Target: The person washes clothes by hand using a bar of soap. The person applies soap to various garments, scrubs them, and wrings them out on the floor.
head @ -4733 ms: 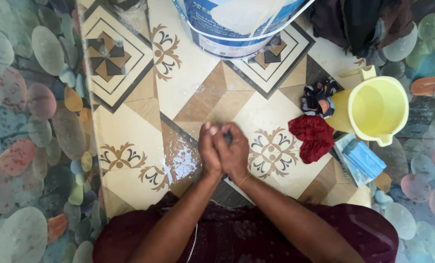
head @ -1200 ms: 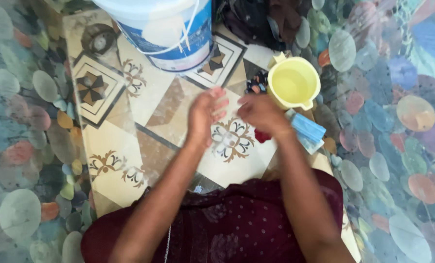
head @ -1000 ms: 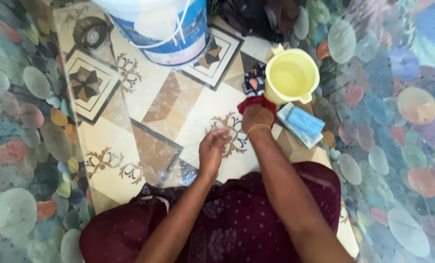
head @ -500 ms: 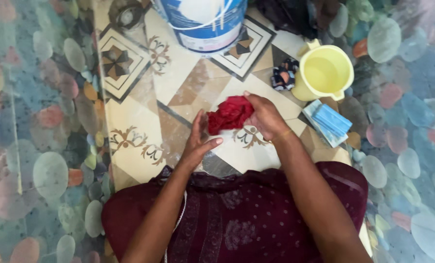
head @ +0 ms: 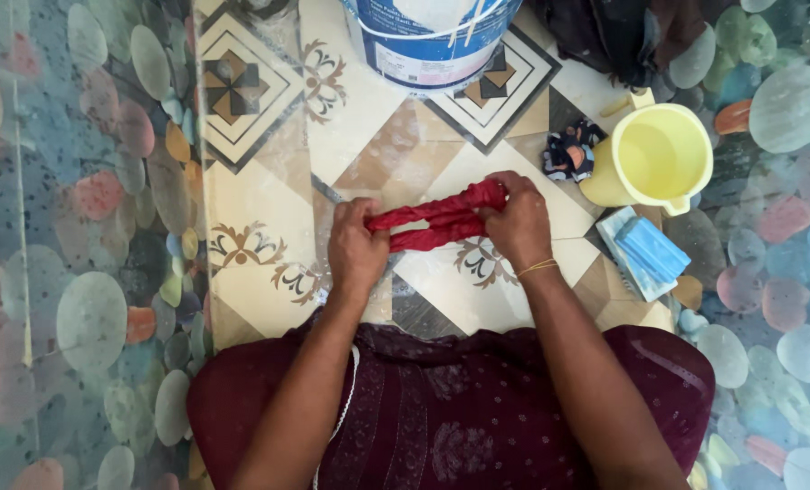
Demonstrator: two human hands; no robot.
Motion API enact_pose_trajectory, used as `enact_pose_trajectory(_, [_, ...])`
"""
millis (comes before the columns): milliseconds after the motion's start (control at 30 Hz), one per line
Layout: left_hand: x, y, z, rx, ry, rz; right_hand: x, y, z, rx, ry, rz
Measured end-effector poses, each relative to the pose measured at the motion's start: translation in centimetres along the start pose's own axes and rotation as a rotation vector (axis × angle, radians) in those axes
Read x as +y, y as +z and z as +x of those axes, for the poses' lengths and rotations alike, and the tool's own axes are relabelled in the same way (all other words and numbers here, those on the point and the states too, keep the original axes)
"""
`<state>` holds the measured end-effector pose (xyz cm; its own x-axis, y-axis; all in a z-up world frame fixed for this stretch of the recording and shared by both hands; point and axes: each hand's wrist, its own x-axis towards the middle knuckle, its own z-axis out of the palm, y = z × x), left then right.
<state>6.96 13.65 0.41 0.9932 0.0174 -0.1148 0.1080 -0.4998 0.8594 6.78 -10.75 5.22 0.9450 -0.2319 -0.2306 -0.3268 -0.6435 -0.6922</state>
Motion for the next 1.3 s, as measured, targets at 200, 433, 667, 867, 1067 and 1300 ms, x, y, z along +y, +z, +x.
enact_pose_trajectory(200, [1.6, -0.3, -0.5, 0.494, 0.359, 0.601, -1.9, 0.8, -0.7, 0.236, -0.189, -0.326])
enact_pose_trajectory(433, [-0.9, 0.1, -0.7, -0.254, -0.141, -0.204, -3.2, -1.9, -0.9, -0.428, 0.276, 0.587])
enact_pose_trajectory(667, [-1.2, -1.4, 1.0, -0.479, -0.598, -1.176, -3.7, -3.3, 0.0, -0.549, 0.298, 1.159])
enact_pose_trajectory(867, [1.0, -2.0, 0.9, -0.180, -0.264, -0.287, -2.2, -2.5, 0.9, -0.390, 0.084, 0.435])
enact_pose_trajectory(1067, [0.3, -1.0, 0.4, 0.265, 0.178, 0.281, -3.1, 0.9, 0.4, 0.113, -0.511, -0.187])
enact_pose_trajectory(1300, [-0.8, -0.2, 1.5, 0.082, 0.382, 0.089, -1.9, 3.5, 1.7, -0.039, -0.283, -0.189])
